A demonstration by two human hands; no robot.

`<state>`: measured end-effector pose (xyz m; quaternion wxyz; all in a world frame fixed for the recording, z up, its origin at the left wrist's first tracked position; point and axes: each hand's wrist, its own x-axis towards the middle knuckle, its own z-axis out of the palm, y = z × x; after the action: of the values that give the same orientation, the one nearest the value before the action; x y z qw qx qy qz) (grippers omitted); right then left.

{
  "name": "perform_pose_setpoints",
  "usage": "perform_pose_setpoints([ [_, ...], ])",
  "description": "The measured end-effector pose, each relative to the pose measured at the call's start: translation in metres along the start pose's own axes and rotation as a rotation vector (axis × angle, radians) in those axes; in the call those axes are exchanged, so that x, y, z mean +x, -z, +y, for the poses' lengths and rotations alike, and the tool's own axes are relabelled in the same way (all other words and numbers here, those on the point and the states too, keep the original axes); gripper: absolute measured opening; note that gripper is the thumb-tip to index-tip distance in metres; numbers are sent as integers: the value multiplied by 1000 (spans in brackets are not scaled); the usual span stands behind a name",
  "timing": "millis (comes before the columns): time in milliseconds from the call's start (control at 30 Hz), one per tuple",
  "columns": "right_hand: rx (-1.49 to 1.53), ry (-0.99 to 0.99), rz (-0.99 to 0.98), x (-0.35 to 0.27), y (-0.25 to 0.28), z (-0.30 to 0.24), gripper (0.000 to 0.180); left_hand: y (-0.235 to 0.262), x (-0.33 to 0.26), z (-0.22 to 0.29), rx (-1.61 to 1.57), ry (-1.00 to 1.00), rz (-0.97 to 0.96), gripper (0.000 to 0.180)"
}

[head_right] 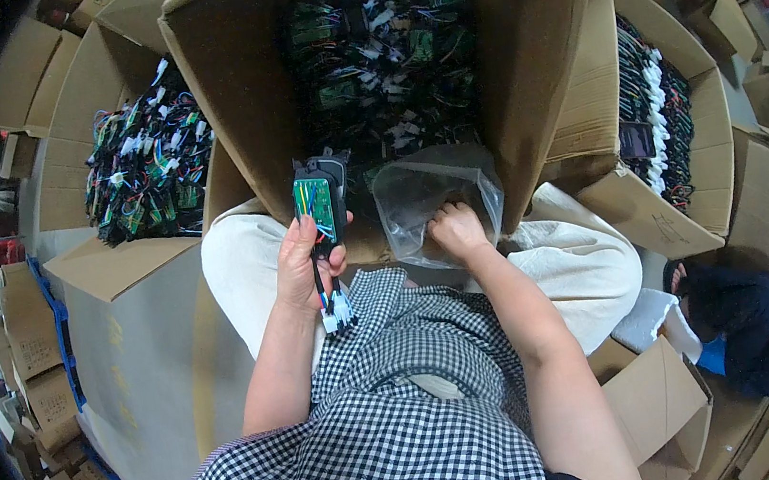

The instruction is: Picking electronic circuit boards from a bulk container and placing them into individual plastic bags for packaging.

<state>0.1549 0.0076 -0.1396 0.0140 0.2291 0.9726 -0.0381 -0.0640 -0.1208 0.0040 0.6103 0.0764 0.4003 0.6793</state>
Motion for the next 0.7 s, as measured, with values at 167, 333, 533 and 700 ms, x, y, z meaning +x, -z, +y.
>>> perform_pose_setpoints([
  [167, 149, -166, 135, -8, 8, -1, 7, 10, -25, -3, -30, -9, 40, 37],
  [333, 1488, -657, 219, 3, 26, 1, 10, 2, -27, -4, -125, 40, -23, 39],
  [533, 2165, -521, 193, -1, 121, -37, 18, 3, -23, -24, -169, 157, -76, 40],
  [700, 1918, -589, 203, -4, 140, -56, 14, -8, -28, -32, -189, 244, -198, 35],
])
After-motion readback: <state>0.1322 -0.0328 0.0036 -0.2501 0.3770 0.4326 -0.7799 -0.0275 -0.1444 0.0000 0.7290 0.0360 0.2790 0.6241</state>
